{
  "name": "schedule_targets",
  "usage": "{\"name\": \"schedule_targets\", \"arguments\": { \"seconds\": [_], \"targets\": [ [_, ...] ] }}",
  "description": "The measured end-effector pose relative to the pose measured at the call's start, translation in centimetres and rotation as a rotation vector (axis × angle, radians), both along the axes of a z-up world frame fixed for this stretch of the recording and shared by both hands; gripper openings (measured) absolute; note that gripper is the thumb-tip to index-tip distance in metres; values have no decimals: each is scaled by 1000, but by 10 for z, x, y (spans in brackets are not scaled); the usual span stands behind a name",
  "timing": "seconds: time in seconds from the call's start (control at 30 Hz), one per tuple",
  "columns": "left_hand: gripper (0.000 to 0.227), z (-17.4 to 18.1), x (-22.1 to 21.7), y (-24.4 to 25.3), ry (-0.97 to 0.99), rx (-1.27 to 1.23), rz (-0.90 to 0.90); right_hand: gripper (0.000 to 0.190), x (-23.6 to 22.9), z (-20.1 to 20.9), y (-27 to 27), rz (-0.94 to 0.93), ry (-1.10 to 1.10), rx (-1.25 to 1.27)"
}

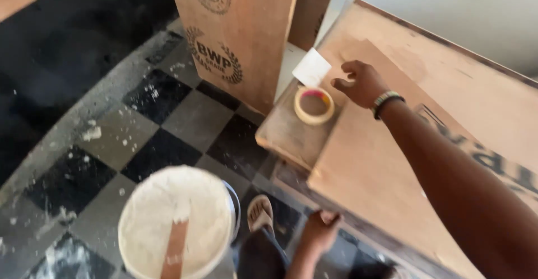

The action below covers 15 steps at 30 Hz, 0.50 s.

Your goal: The recorder is applying white adhesive or glue to a wooden board as part of a furniture manufacturing process.

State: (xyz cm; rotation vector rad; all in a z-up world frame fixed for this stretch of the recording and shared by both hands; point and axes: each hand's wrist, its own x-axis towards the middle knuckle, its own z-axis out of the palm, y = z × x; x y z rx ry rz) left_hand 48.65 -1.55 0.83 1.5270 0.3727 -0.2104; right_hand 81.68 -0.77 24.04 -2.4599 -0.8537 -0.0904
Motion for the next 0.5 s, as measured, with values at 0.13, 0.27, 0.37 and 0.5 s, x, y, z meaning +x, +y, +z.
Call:
{"name": "schedule_targets", "arguments": {
  "seconds": [0.13, 0.27, 0.37, 0.5],
  "targets": [
    [45, 21, 18, 11, 16, -53, 77, 73, 77, -24, 50, -62, -80, -209],
    [55, 44, 17, 25, -54, -55, 3, 75, 64, -5, 65, -156, -9, -481],
    [57, 49, 22, 34, -109, 14, -4, 51, 51, 25, 22, -142, 197, -232],
    [57, 43, 24, 30, 5, 89, 45, 36, -69, 136, -63, 72, 264, 472]
  ]
}}
